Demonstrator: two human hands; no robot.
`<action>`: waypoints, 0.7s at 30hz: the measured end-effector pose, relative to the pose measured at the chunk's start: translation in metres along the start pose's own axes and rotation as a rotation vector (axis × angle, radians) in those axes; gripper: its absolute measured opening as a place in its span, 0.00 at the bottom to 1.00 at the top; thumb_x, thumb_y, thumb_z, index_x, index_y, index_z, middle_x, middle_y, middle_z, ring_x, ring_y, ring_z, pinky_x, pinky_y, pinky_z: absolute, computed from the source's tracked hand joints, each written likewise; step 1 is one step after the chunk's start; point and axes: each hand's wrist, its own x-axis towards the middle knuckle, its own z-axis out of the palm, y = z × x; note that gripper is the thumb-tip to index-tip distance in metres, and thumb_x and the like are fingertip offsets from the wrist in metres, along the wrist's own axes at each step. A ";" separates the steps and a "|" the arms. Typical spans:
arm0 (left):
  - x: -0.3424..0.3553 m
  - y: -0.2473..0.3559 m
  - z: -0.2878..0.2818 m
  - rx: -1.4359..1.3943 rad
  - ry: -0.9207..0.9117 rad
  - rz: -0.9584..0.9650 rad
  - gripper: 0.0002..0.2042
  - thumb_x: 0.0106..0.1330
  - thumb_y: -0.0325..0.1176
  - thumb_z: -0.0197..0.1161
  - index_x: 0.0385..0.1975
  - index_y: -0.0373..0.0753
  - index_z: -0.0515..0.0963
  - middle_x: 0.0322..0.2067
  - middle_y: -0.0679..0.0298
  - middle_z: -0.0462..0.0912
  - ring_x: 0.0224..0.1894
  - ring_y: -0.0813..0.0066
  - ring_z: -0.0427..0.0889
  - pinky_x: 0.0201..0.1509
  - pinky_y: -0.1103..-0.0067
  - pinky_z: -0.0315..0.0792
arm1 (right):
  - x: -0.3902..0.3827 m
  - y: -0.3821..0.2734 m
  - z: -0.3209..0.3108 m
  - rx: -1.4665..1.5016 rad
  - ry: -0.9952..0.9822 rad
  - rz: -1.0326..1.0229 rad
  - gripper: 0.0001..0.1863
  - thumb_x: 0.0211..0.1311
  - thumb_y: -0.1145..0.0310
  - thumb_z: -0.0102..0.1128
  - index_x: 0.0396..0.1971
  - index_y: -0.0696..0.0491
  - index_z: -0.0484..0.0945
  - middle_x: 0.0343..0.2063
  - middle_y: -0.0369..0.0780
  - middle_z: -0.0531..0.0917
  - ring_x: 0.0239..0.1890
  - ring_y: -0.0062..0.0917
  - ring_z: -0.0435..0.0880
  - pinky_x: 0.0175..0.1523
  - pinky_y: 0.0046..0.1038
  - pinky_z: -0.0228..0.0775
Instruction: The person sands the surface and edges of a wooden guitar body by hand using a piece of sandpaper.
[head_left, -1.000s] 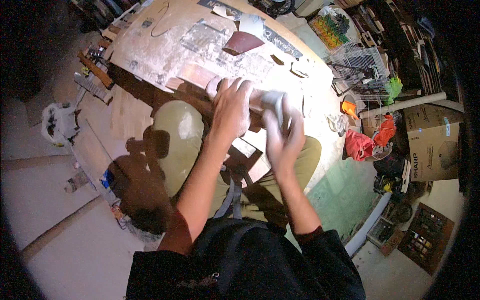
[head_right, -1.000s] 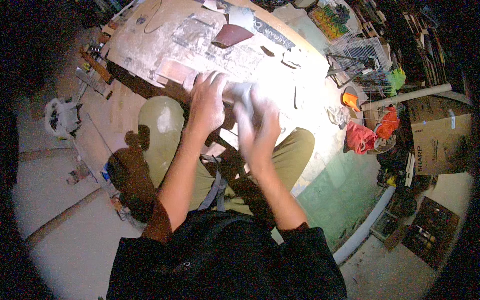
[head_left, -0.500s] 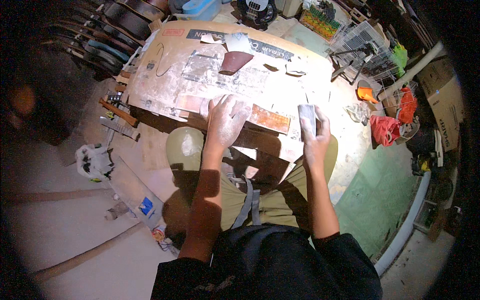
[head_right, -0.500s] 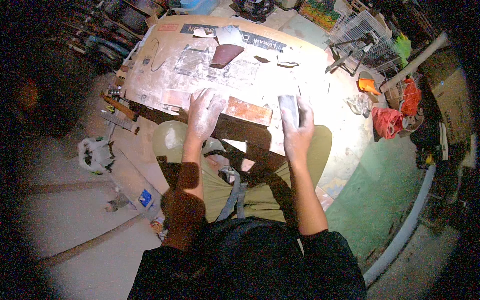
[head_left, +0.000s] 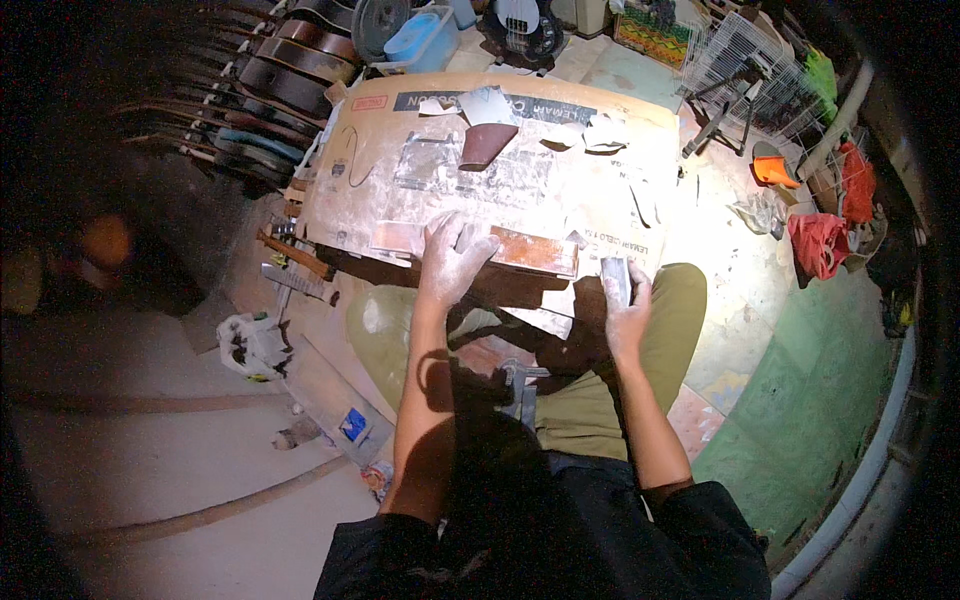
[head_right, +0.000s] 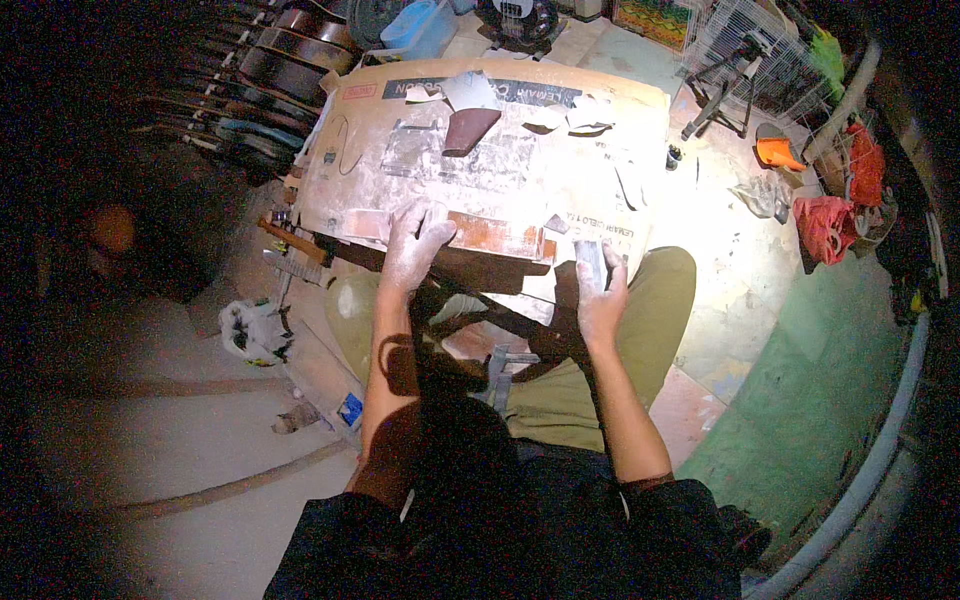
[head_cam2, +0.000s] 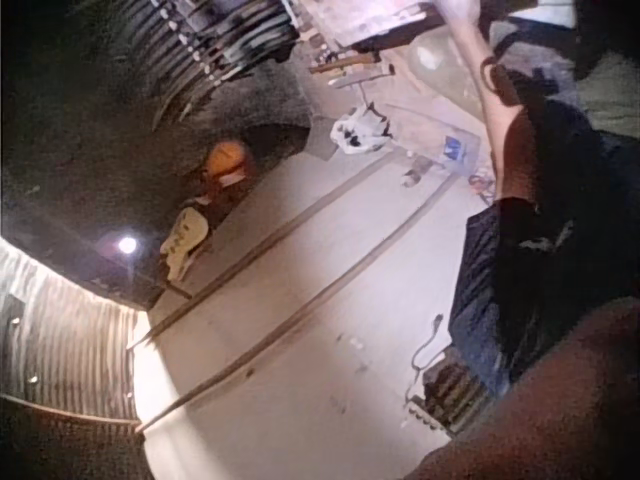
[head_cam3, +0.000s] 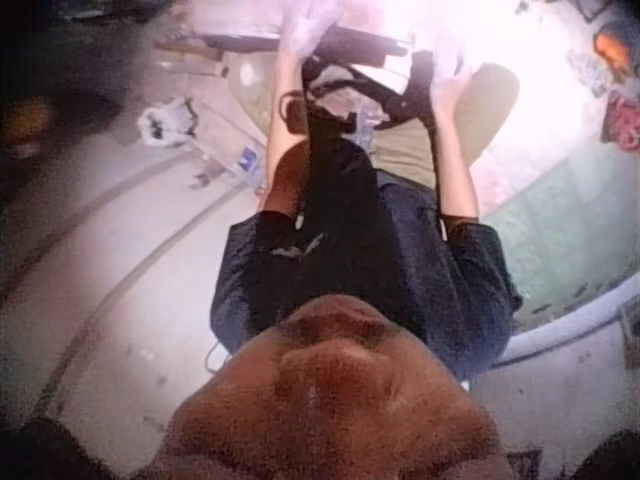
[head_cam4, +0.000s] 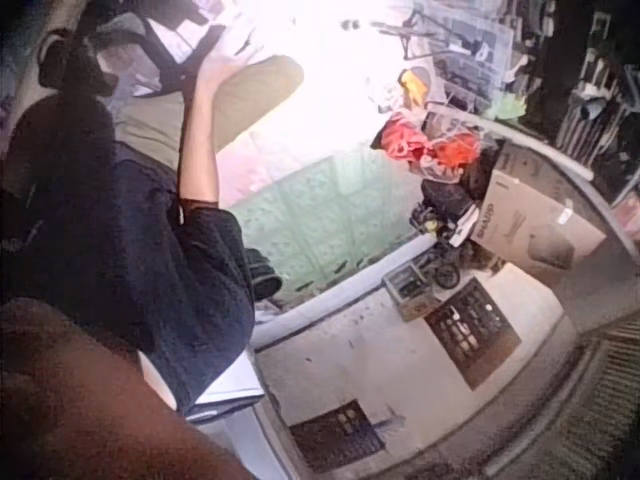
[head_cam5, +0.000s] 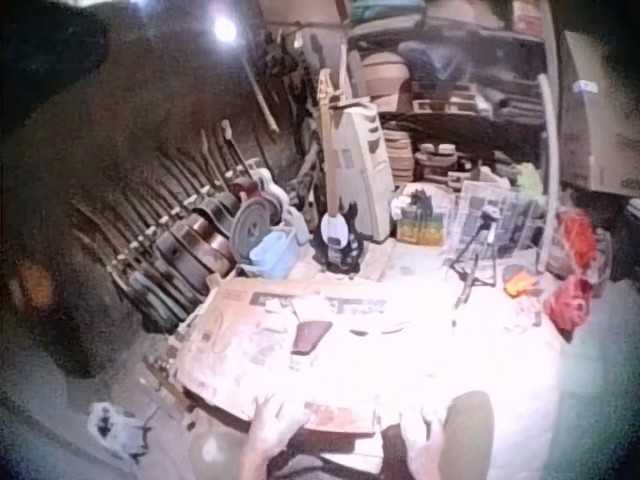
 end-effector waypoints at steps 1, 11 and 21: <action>0.003 0.003 0.000 0.008 -0.007 0.007 0.11 0.66 0.35 0.61 0.31 0.31 0.74 0.26 0.56 0.74 0.33 0.66 0.73 0.45 0.69 0.70 | -0.004 0.004 -0.001 -0.054 -0.016 -0.016 0.25 0.64 0.72 0.65 0.58 0.66 0.72 0.57 0.51 0.78 0.61 0.34 0.75 0.67 0.34 0.63; 0.014 -0.041 0.022 -0.196 0.304 -0.047 0.13 0.74 0.33 0.53 0.36 0.28 0.78 0.37 0.53 0.81 0.40 0.63 0.77 0.50 0.70 0.70 | -0.004 0.027 -0.003 -0.104 0.005 -0.032 0.23 0.64 0.71 0.65 0.57 0.64 0.73 0.56 0.50 0.79 0.61 0.36 0.76 0.68 0.34 0.63; 0.012 0.007 0.010 -0.169 0.041 -0.183 0.16 0.62 0.35 0.67 0.22 0.29 0.72 0.29 0.47 0.74 0.36 0.55 0.74 0.47 0.68 0.70 | -0.011 0.027 0.005 -0.152 -0.062 -0.043 0.23 0.64 0.69 0.66 0.55 0.64 0.75 0.53 0.50 0.81 0.58 0.35 0.78 0.66 0.33 0.65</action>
